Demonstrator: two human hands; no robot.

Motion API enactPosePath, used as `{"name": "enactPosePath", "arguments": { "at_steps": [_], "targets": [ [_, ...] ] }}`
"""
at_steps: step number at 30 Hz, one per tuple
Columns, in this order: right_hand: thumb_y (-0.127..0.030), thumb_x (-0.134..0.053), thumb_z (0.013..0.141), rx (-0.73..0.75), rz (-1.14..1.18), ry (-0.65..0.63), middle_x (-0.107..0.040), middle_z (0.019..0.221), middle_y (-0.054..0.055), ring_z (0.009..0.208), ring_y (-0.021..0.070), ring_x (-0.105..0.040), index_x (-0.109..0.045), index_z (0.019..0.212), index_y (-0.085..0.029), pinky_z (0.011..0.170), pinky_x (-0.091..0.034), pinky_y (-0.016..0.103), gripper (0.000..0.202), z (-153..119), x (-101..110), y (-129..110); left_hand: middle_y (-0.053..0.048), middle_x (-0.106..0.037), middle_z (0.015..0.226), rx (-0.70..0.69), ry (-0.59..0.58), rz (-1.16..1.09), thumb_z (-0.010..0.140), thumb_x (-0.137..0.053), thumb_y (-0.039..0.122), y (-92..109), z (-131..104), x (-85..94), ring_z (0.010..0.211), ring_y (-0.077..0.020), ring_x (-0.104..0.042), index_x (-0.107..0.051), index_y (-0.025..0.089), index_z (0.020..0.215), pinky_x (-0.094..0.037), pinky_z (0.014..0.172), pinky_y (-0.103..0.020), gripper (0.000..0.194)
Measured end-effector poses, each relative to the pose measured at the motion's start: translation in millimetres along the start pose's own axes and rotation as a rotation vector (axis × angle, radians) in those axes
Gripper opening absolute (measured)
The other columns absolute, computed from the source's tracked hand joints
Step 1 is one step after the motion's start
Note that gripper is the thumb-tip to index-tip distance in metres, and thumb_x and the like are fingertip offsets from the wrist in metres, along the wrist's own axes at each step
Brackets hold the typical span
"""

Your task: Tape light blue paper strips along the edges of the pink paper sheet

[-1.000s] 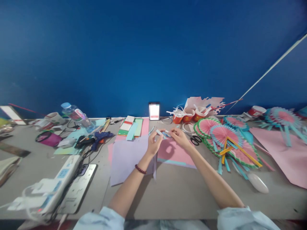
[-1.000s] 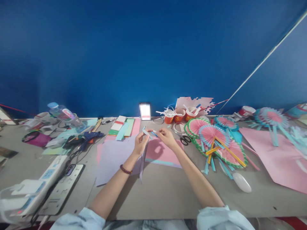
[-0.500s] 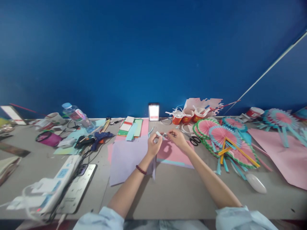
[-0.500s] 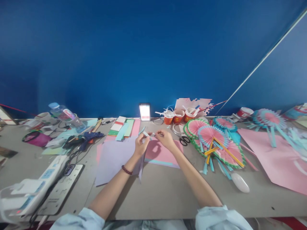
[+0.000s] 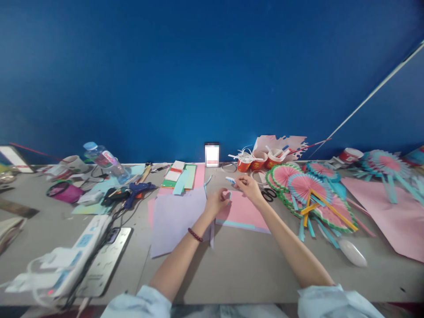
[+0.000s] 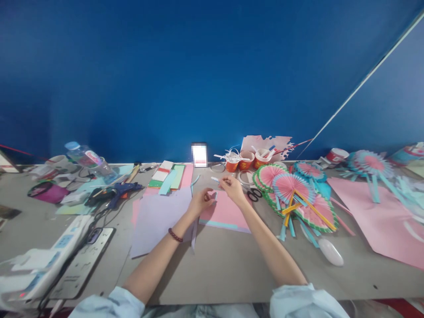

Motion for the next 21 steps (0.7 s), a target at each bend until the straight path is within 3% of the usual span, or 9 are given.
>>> {"name": "enactPosePath", "arguments": {
  "at_steps": [4, 6, 10, 21],
  "targets": [
    [-0.043, -0.059, 0.073, 0.044, -0.03, -0.051, -0.068, 0.073, 0.005, 0.064, 0.0179, -0.062, -0.059, 0.081, -0.017, 0.04, -0.041, 0.02, 0.027, 0, -4, 3, 0.001, -0.056, 0.071, -0.151, 0.191, 0.214, 0.071, -0.066, 0.025, 14, -1, 10.5, 0.058, -0.0116, -0.051, -0.064, 0.02, 0.097, -0.041, 0.056, -0.025, 0.027],
    [-0.039, -0.059, 0.074, 0.112, -0.057, -0.068, -0.068, 0.073, 0.005, 0.066, 0.018, -0.062, -0.06, 0.08, -0.017, 0.048, -0.045, 0.023, 0.023, -1, -7, 2, -0.001, -0.059, 0.08, -0.258, 0.247, 0.213, 0.08, -0.058, 0.028, 19, -1, 14.5, 0.058, -0.0103, -0.051, -0.063, 0.02, 0.102, -0.043, 0.058, -0.025, 0.024],
    [-0.036, -0.057, 0.077, 0.236, -0.138, -0.146, -0.068, 0.074, 0.004, 0.071, 0.0185, -0.063, -0.063, 0.077, -0.018, 0.062, -0.047, 0.027, 0.019, -4, -12, -4, -0.004, -0.063, 0.097, -0.387, 0.251, 0.149, 0.086, -0.054, 0.032, 20, -1, 17.3, 0.064, -0.0105, -0.055, -0.065, 0.022, 0.105, -0.046, 0.062, -0.024, 0.024],
    [-0.036, -0.056, 0.078, 0.281, -0.259, -0.144, -0.071, 0.082, 0.006, 0.077, 0.0203, -0.063, -0.069, 0.082, -0.017, 0.07, -0.045, 0.029, 0.023, -9, -13, -6, -0.002, -0.064, 0.082, -0.374, 0.223, 0.187, 0.085, -0.055, 0.029, 26, -7, 11.0, 0.066, -0.0122, -0.058, -0.066, 0.02, 0.081, -0.043, 0.058, -0.023, 0.015]
  ]
}}
Point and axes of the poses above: each hand's wrist, its own z-axis towards the middle knuckle, its own x-axis out of the back of the hand, y = z × x, the point moved 3 cm from there along z, towards the middle knuckle
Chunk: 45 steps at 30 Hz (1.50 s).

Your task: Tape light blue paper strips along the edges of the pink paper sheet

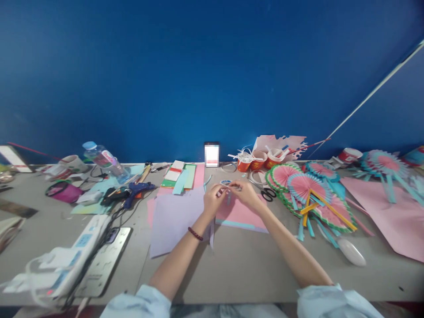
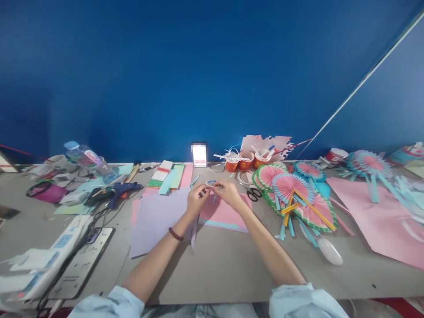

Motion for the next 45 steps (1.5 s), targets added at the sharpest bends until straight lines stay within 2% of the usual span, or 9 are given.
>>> {"name": "enactPosePath", "arguments": {
  "at_steps": [4, 9, 16, 23, 32, 40, 45],
  "targets": [
    [-0.033, -0.056, 0.076, -0.004, -0.049, -0.003, -0.072, 0.084, 0.007, 0.079, 0.0216, -0.064, -0.071, 0.083, -0.017, 0.073, -0.045, 0.03, 0.022, 0, -1, 5, -0.001, -0.062, 0.081, 0.055, -0.017, -0.021, 0.082, -0.056, 0.025, -3, -1, -2.7, 0.066, -0.0121, -0.056, -0.064, 0.02, 0.079, -0.043, 0.058, -0.023, 0.01],
    [-0.03, -0.055, 0.075, -0.029, -0.057, -0.018, -0.072, 0.08, 0.006, 0.073, 0.0195, -0.063, -0.07, 0.083, -0.016, 0.069, -0.045, 0.028, 0.022, 0, -2, 8, -0.002, -0.061, 0.079, 0.083, -0.04, -0.102, 0.081, -0.054, 0.022, -9, 0, -8.0, 0.073, -0.0143, -0.058, -0.061, 0.019, 0.078, -0.043, 0.059, -0.023, 0.008],
    [-0.029, -0.053, 0.077, -0.023, -0.021, -0.011, -0.071, 0.081, 0.004, 0.075, 0.0183, -0.062, -0.069, 0.081, -0.017, 0.069, -0.043, 0.027, 0.02, 0, -3, 4, -0.004, -0.061, 0.083, 0.078, -0.082, -0.172, 0.087, -0.049, 0.03, -16, 1, -11.0, 0.078, -0.0158, -0.058, -0.058, 0.019, 0.08, -0.045, 0.062, -0.025, 0.016],
    [-0.03, -0.055, 0.076, -0.072, 0.024, -0.008, -0.069, 0.075, 0.003, 0.071, 0.0166, -0.059, -0.067, 0.075, -0.016, 0.064, -0.042, 0.025, 0.019, -3, -3, 0, -0.004, -0.058, 0.081, -0.001, -0.103, -0.144, 0.089, -0.047, 0.033, -12, 1, -7.9, 0.075, -0.0155, -0.056, -0.056, 0.019, 0.079, -0.045, 0.065, -0.026, 0.019],
    [-0.03, -0.056, 0.072, -0.1, -0.018, 0.0, -0.065, 0.066, 0.002, 0.062, 0.015, -0.055, -0.065, 0.07, -0.016, 0.055, -0.039, 0.024, 0.017, -1, -3, 5, -0.003, -0.058, 0.081, 0.055, -0.092, -0.158, 0.088, -0.047, 0.034, -11, -2, -11.0, 0.074, -0.0148, -0.056, -0.056, 0.019, 0.079, -0.044, 0.064, -0.025, 0.019],
    [-0.031, -0.056, 0.07, -0.164, 0.119, -0.043, -0.061, 0.064, 0.0, 0.058, 0.0127, -0.051, -0.061, 0.068, -0.016, 0.053, -0.038, 0.023, 0.016, -2, -5, 4, -0.003, -0.054, 0.08, -0.087, -0.09, -0.038, 0.091, -0.043, 0.031, -6, -4, -7.1, 0.075, -0.0157, -0.053, -0.053, 0.02, 0.082, -0.041, 0.07, -0.027, 0.018],
    [-0.031, -0.055, 0.068, -0.188, 0.163, -0.036, -0.055, 0.056, -0.002, 0.053, 0.0112, -0.047, -0.06, 0.063, -0.015, 0.05, -0.036, 0.022, 0.017, 0, -9, 13, -0.004, -0.053, 0.082, -0.161, -0.124, 0.002, 0.092, -0.038, 0.024, -5, -4, -7.4, 0.074, -0.0154, -0.052, -0.051, 0.02, 0.082, -0.04, 0.07, -0.027, 0.017]
  ]
}}
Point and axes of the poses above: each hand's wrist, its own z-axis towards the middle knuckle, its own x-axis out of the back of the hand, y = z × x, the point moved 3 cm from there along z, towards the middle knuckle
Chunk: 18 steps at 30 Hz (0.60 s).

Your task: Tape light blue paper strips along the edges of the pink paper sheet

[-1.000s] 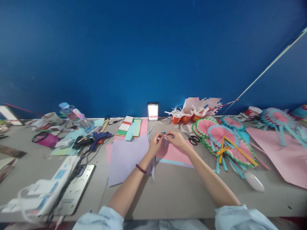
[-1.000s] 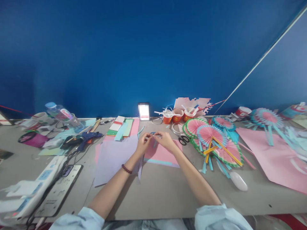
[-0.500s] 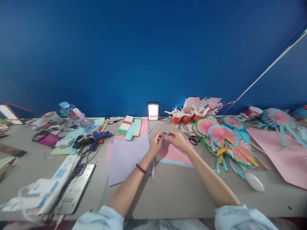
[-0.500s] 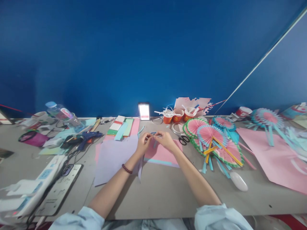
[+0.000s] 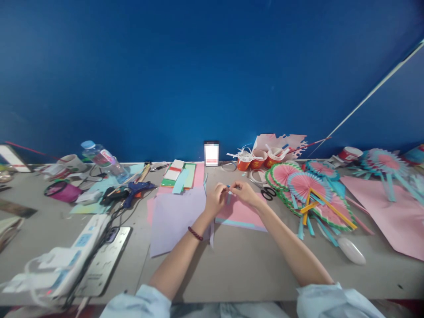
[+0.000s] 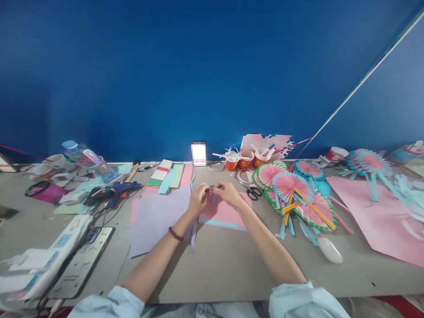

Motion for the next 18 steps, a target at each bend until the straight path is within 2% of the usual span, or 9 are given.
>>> {"name": "enactPosePath", "arguments": {
  "at_steps": [5, 9, 13, 18],
  "targets": [
    [-0.037, -0.051, 0.072, 0.001, 0.006, 0.083, -0.055, 0.055, -0.001, 0.051, 0.0114, -0.048, -0.057, 0.063, -0.016, 0.049, -0.037, 0.023, 0.025, 10, 2, 15, -0.005, -0.056, 0.082, 0.007, -0.032, -0.008, 0.091, -0.038, 0.024, 3, -1, -3.3, 0.077, -0.0171, -0.053, -0.054, 0.019, 0.081, -0.042, 0.073, -0.03, 0.02],
    [-0.043, -0.047, 0.078, 0.049, -0.055, 0.233, -0.064, 0.068, 0.004, 0.063, 0.0159, -0.056, -0.062, 0.076, -0.015, 0.058, -0.044, 0.027, 0.031, 19, 23, 24, -0.005, -0.058, 0.085, 0.04, -0.06, -0.091, 0.09, -0.041, 0.027, 5, -2, -8.2, 0.082, -0.0174, -0.055, -0.056, 0.02, 0.082, -0.044, 0.077, -0.03, 0.019],
    [-0.039, -0.055, 0.077, 0.146, -0.186, 0.299, -0.069, 0.086, 0.008, 0.082, 0.0221, -0.06, -0.067, 0.083, -0.019, 0.075, -0.046, 0.035, 0.024, 22, 38, 28, -0.006, -0.063, 0.087, 0.319, 0.027, -0.434, 0.086, -0.05, 0.035, -8, 1, -7.4, 0.083, -0.0175, -0.06, -0.059, 0.02, 0.087, -0.047, 0.077, -0.031, 0.018],
    [-0.024, -0.057, 0.075, 0.252, -0.349, 0.252, -0.068, 0.085, 0.011, 0.088, 0.0252, -0.059, -0.07, 0.075, -0.018, 0.087, -0.042, 0.041, 0.014, 21, 31, 36, -0.006, -0.068, 0.081, 0.589, 0.031, -0.842, 0.069, -0.07, 0.037, -23, 2, -6.0, 0.075, -0.0181, -0.064, -0.064, 0.017, 0.085, -0.049, 0.071, -0.031, 0.026]
  ]
}}
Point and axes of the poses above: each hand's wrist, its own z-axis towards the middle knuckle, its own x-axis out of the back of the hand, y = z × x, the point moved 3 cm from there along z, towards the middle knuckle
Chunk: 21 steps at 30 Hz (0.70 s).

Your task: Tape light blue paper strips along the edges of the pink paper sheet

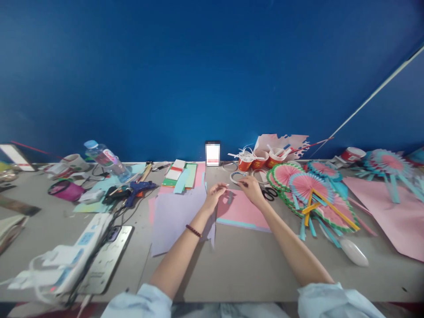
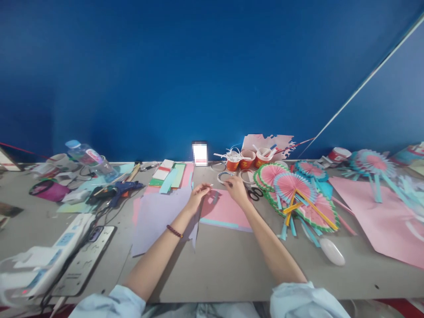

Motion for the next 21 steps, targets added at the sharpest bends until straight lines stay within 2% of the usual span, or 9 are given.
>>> {"name": "enactPosePath", "arguments": {
  "at_steps": [4, 7, 9, 11, 14, 17, 21],
  "targets": [
    [-0.014, -0.054, 0.074, 0.036, -0.082, -0.012, -0.067, 0.092, 0.013, 0.093, 0.0262, -0.057, -0.07, 0.084, -0.016, 0.09, -0.039, 0.043, 0.019, -5, -5, 1, -0.003, -0.067, 0.077, 0.075, -0.01, -0.07, 0.064, -0.073, 0.036, -5, 1, 2.5, 0.07, -0.0145, -0.063, -0.066, 0.016, 0.082, -0.049, 0.069, -0.028, 0.028],
    [-0.013, -0.053, 0.075, 0.083, -0.125, -0.022, -0.066, 0.096, 0.012, 0.097, 0.026, -0.055, -0.069, 0.089, -0.016, 0.091, -0.039, 0.041, 0.022, -6, -5, -8, -0.002, -0.066, 0.072, 0.087, -0.001, -0.062, 0.063, -0.074, 0.038, -9, 2, 2.7, 0.062, -0.012, -0.06, -0.065, 0.016, 0.082, -0.049, 0.063, -0.026, 0.03],
    [-0.013, -0.051, 0.077, 0.11, -0.125, -0.098, -0.066, 0.092, 0.011, 0.089, 0.023, -0.057, -0.068, 0.09, -0.016, 0.084, -0.042, 0.036, 0.022, -8, -6, -18, -0.002, -0.066, 0.073, 0.089, 0.009, -0.054, 0.062, -0.075, 0.038, -12, 3, 2.8, 0.059, -0.0106, -0.058, -0.065, 0.016, 0.082, -0.047, 0.06, -0.025, 0.032],
    [-0.016, -0.051, 0.079, 0.124, -0.091, -0.232, -0.066, 0.088, 0.008, 0.08, 0.0195, -0.058, -0.068, 0.093, -0.017, 0.077, -0.043, 0.031, 0.022, -11, -9, -28, -0.002, -0.066, 0.073, 0.083, 0.021, -0.049, 0.062, -0.075, 0.038, -12, 4, 3.3, 0.059, -0.01, -0.057, -0.065, 0.016, 0.081, -0.047, 0.06, -0.024, 0.031],
    [-0.02, -0.06, 0.076, 0.139, -0.066, -0.369, -0.066, 0.088, 0.006, 0.082, 0.0193, -0.057, -0.069, 0.095, -0.018, 0.076, -0.042, 0.029, 0.021, -17, -13, -37, -0.001, -0.065, 0.073, 0.065, 0.039, -0.043, 0.063, -0.075, 0.038, -12, 4, 4.6, 0.059, -0.0099, -0.057, -0.064, 0.017, 0.08, -0.046, 0.059, -0.024, 0.028],
    [-0.021, -0.064, 0.072, 0.132, -0.076, -0.377, -0.065, 0.091, 0.007, 0.087, 0.0211, -0.056, -0.069, 0.095, -0.017, 0.08, -0.041, 0.031, 0.023, -19, -14, -36, 0.0, -0.064, 0.071, 0.053, 0.056, -0.04, 0.064, -0.074, 0.036, -12, 4, 6.2, 0.058, -0.0093, -0.056, -0.065, 0.018, 0.078, -0.045, 0.058, -0.023, 0.025],
    [-0.022, -0.062, 0.074, 0.098, -0.065, -0.33, -0.064, 0.088, 0.007, 0.083, 0.0201, -0.056, -0.067, 0.088, -0.015, 0.077, -0.041, 0.03, 0.017, -16, -13, -30, 0.001, -0.062, 0.069, 0.045, 0.075, -0.038, 0.065, -0.073, 0.033, -12, 4, 7.2, 0.056, -0.0078, -0.054, -0.065, 0.017, 0.077, -0.044, 0.056, -0.022, 0.022]
  ]
}}
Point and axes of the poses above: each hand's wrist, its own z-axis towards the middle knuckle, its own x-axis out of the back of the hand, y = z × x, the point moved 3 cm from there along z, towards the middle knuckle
